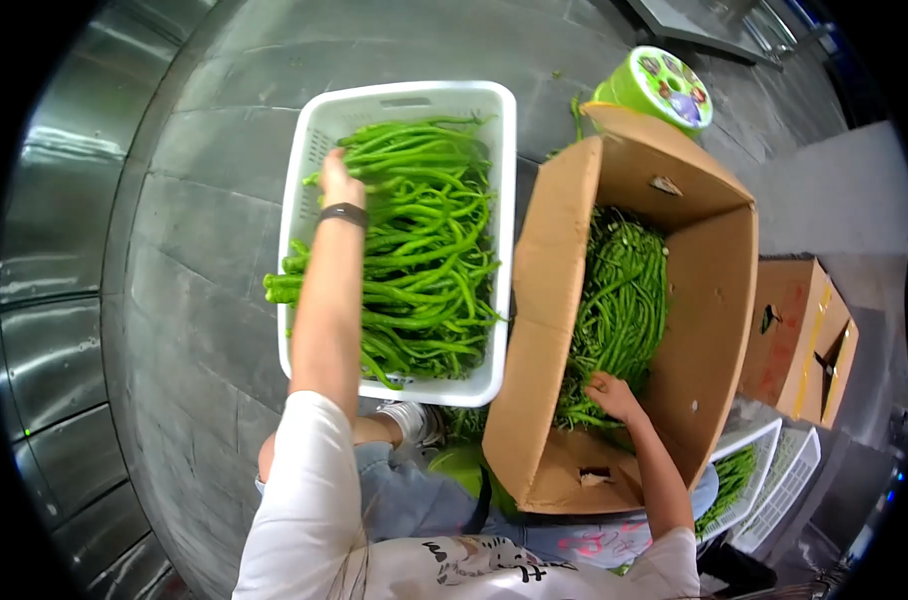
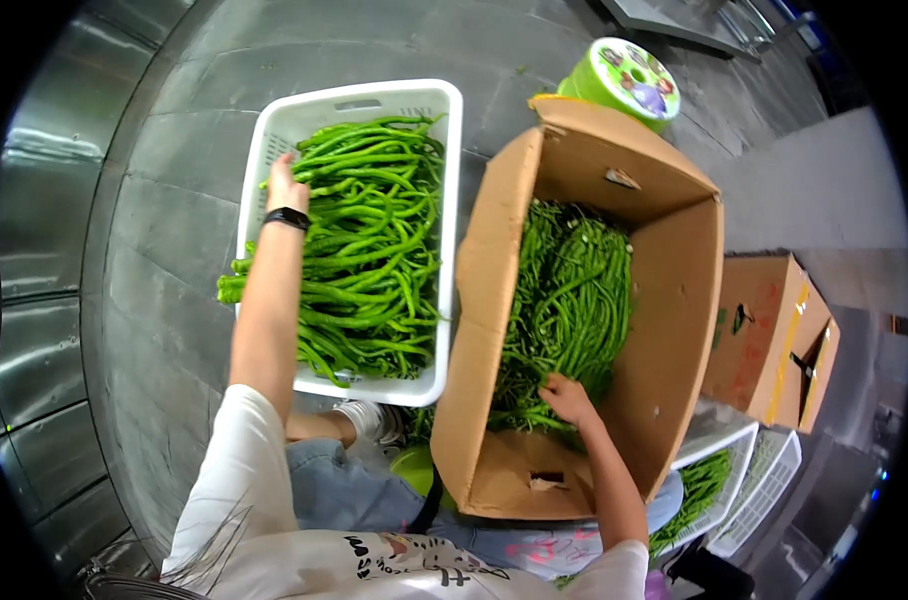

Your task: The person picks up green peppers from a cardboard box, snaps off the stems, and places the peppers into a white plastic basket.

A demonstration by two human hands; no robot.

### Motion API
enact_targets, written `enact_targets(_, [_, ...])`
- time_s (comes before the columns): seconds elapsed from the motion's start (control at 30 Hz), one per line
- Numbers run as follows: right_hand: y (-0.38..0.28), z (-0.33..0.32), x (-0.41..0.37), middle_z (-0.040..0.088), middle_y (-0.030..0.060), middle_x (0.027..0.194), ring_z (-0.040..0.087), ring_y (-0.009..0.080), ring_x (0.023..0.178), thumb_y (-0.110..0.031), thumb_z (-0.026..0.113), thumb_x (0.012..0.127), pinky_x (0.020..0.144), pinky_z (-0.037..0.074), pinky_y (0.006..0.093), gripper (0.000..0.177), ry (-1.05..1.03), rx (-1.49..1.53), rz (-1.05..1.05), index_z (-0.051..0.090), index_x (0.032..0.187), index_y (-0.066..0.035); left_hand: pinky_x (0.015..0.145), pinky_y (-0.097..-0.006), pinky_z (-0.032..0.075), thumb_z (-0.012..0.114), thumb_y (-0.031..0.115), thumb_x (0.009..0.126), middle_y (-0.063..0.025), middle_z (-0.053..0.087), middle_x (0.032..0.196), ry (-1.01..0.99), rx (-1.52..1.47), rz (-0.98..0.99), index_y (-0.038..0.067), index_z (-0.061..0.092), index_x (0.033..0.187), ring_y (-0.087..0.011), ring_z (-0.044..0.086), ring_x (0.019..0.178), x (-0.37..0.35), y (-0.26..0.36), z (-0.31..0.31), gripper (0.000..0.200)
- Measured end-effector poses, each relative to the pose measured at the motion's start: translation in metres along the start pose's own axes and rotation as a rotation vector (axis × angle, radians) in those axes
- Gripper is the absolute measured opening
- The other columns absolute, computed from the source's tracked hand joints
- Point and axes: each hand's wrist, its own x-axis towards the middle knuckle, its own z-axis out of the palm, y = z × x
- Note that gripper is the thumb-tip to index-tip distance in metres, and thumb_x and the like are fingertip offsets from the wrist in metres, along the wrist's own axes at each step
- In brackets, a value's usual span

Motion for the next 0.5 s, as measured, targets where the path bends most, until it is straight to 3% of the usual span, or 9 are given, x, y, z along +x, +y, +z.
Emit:
enact_targets(0.03, [-0.019, -0.009, 0.002, 0.063, 0.0199, 0.106, 0.061, 0.0337, 0.097, -0.035, 0.060, 0.079, 0.083, 0.049, 0.0374, 0.051, -0.131, -0.102, -0.052, 0.054, 0.119, -0.003, 0.106, -0.0426, 0.026, 0.059, 0.026, 0.080, -0.0174, 0.038, 0.138, 0.070, 0.050, -0.029, 0.003, 0.042, 0.129, -0.0285, 0.041, 0.122, -0.032, 0.016, 0.007, 0.057])
enact_targets(0.1, [-0.027, -0.010, 0.008, 0.063, 0.0186, 0.106, 0.061, 0.0335, 0.095, -0.031, 0.058, 0.082, 0.085, 0.048, 0.0371, 0.044, -0.263, -0.101, -0.195, 0.056, 0.121, -0.012, 0.103, -0.0416, 0.029, 0.061, 0.024, 0.079, -0.0152, 0.049, 0.122, -0.104, 0.057, -0.045, 0.003, 0.043, 0.122, -0.0270, 0.047, 0.114, -0.064, 0.034, 0.015, 0.051])
enact_targets(0.13, [-0.039, -0.019, 0.011, 0.063, 0.0177, 0.106, 0.061, 0.0329, 0.096, -0.030, 0.057, 0.082, 0.086, 0.047, 0.0372, 0.040, -0.348, -0.074, -0.178, 0.058, 0.117, -0.011, 0.101, -0.0411, 0.031, 0.062, 0.023, 0.078, -0.0141, 0.054, 0.114, -0.190, 0.061, -0.052, 0.003, 0.044, 0.118, -0.0262, 0.050, 0.111, -0.081, 0.043, 0.019, 0.048])
enact_targets(0.2, [-0.027, -0.024, 0.038, 0.064, 0.0171, 0.102, 0.060, 0.0329, 0.095, -0.026, 0.060, 0.080, 0.087, 0.047, 0.0371, 0.032, -0.097, -0.107, -0.255, 0.064, 0.106, -0.008, 0.106, -0.0464, 0.020, 0.062, 0.024, 0.083, -0.0101, 0.038, 0.134, -0.346, 0.300, 0.219, 0.004, 0.031, 0.136, -0.0209, 0.038, 0.124, -0.097, 0.038, 0.004, 0.064])
enact_targets(0.23, [-0.022, -0.032, 0.051, 0.061, 0.0194, 0.100, 0.057, 0.0347, 0.096, -0.024, 0.063, 0.077, 0.086, 0.047, 0.0399, 0.029, 0.172, -0.119, -0.219, 0.064, 0.099, -0.004, 0.106, -0.0449, 0.023, 0.059, 0.021, 0.086, -0.0105, 0.039, 0.133, -0.513, 0.280, 0.210, 0.001, 0.028, 0.138, -0.0221, 0.038, 0.124, -0.146, 0.045, -0.002, 0.064])
enact_targets(0.27, [-0.021, -0.041, 0.057, 0.057, 0.0224, 0.097, 0.055, 0.0364, 0.092, -0.021, 0.067, 0.074, 0.082, 0.048, 0.0430, 0.030, 0.518, -0.357, -0.212, 0.060, 0.093, 0.001, 0.106, -0.0420, 0.028, 0.055, 0.019, 0.089, -0.0121, 0.038, 0.135, -0.594, 0.325, 0.186, -0.001, 0.028, 0.137, -0.0234, 0.036, 0.127, -0.183, 0.050, -0.009, 0.059])
enact_targets(0.3, [-0.020, -0.048, 0.068, 0.055, 0.0213, 0.097, 0.052, 0.0385, 0.094, -0.024, 0.069, 0.073, 0.083, 0.046, 0.0437, 0.035, 0.713, -0.417, -0.073, 0.056, 0.093, 0.002, 0.105, -0.0396, 0.032, 0.055, 0.018, 0.089, -0.0126, 0.036, 0.138, -0.705, 0.371, 0.178, -0.002, 0.030, 0.137, -0.0253, 0.035, 0.129, -0.226, 0.057, -0.018, 0.058])
enact_targets(0.4, [-0.003, -0.056, 0.093, 0.041, 0.0243, 0.118, 0.042, 0.0423, 0.107, -0.027, 0.070, 0.074, 0.085, 0.044, 0.0503, 0.060, 0.706, -0.359, 0.444, 0.039, 0.117, 0.001, 0.102, -0.0389, 0.037, 0.055, 0.013, 0.086, -0.0100, 0.037, 0.138, -0.881, 0.578, 0.017, 0.000, 0.037, 0.133, -0.0269, 0.042, 0.125, -0.316, 0.071, -0.048, 0.051])
enact_targets(0.5, [-0.015, -0.030, 0.085, 0.028, 0.0210, 0.129, 0.031, 0.0409, 0.117, -0.024, 0.076, 0.070, 0.085, 0.042, 0.0555, 0.078, 0.809, -0.335, 0.471, 0.027, 0.128, -0.003, 0.096, -0.0381, 0.042, 0.051, 0.010, 0.087, -0.0109, 0.039, 0.137, -0.900, 0.594, -0.186, 0.002, 0.040, 0.129, -0.0258, 0.047, 0.119, -0.358, 0.070, -0.075, 0.044])
